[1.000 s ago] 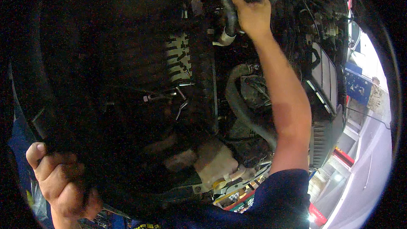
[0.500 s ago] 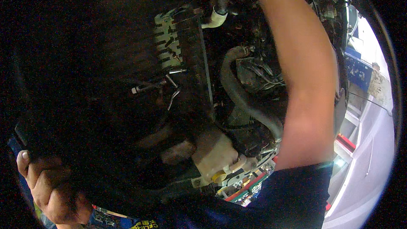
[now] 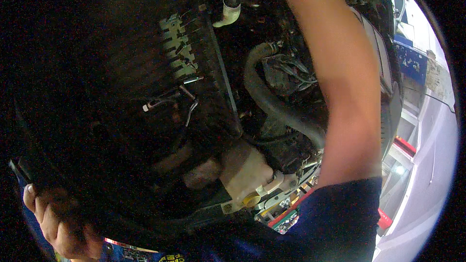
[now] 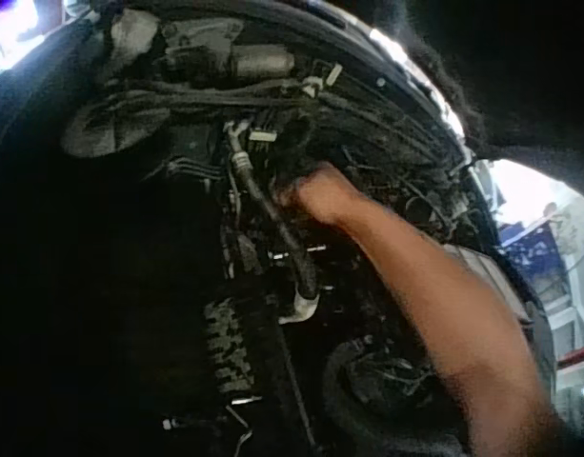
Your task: The person works under the hood of a dark green pickup truck, using a ratchet to loosen bolts and remove the air intake assembly. They then close the hood, walk to the rear, and lower the truck on a hydraulic lift. Finally, they inspect the undercarriage and select a wrench from a toolbox.
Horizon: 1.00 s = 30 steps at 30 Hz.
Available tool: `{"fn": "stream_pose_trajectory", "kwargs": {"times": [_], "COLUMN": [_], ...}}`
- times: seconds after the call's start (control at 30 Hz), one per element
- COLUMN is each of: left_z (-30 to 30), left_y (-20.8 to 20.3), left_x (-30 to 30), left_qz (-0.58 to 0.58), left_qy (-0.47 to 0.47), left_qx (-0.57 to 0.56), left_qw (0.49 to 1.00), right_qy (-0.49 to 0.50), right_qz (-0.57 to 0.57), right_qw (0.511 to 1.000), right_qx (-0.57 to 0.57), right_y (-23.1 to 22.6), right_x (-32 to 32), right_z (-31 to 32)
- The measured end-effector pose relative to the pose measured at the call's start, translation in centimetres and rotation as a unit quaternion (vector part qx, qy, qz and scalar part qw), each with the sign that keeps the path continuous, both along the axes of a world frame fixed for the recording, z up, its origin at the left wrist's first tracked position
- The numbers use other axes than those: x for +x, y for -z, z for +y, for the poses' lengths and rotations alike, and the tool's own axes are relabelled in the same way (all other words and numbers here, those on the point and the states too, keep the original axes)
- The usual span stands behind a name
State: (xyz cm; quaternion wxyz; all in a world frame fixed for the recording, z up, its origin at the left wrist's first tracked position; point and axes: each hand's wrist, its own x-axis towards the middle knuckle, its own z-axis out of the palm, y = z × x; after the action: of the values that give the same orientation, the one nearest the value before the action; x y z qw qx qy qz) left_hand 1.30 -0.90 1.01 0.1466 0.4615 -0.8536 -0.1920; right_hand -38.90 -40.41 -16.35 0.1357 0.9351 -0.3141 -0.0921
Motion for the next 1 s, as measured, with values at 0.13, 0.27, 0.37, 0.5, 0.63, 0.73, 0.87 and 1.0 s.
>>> {"fn": "stream_pose_trajectory", "kwargs": {"times": [0.13, 0.27, 0.37, 0.5, 0.63, 0.73, 0.87, 1.0], "left_z": [0.1, 0.3, 0.2, 0.8, -0.1, -0.1, 0.1, 0.2], "left_y": [0.0, -0.5, -0.2, -0.9, 0.2, 1.0, 1.1, 0.3], "left_x": [0.0, -0.4, -0.8, -2.1, -1.1, -0.5, -0.4, -0.2], "left_qz": [0.004, -0.039, 0.002, -0.061, -0.002, 0.022, 0.009, -0.017], "left_qy": [0.005, -0.019, -0.011, -0.094, -0.009, 0.01, 0.012, -0.005], "left_qx": [0.003, 0.015, -0.003, 0.028, -0.022, -0.048, -0.06, -0.023], "left_qw": [1.0, 0.999, 1.0, 0.993, 1.0, 0.999, 0.998, 1.0], "right_qy": [-0.119, 0.007, 0.014, -0.082, 0.259, 0.39, 0.308, 0.352], "right_qz": [-0.023, 0.147, 0.064, -0.043, -0.268, -0.487, -0.404, -0.314], "right_qw": [0.992, 0.984, 0.996, 0.994, 0.893, 0.63, 0.812, 0.825], "right_qx": [-0.045, -0.098, -0.054, -0.058, 0.251, 0.462, 0.286, 0.313], "right_y": [-0.3, -1.1, -0.5, 1.8, 1.2, -0.6, -2.4, -3.7], "right_x": [0.9, 2.0, 0.2, -0.5, -0.1, 1.2, 3.7, 3.4], "right_z": [1.5, 2.5, 2.9, 1.4, 2.4, 4.9, 7.8, 6.9]}}
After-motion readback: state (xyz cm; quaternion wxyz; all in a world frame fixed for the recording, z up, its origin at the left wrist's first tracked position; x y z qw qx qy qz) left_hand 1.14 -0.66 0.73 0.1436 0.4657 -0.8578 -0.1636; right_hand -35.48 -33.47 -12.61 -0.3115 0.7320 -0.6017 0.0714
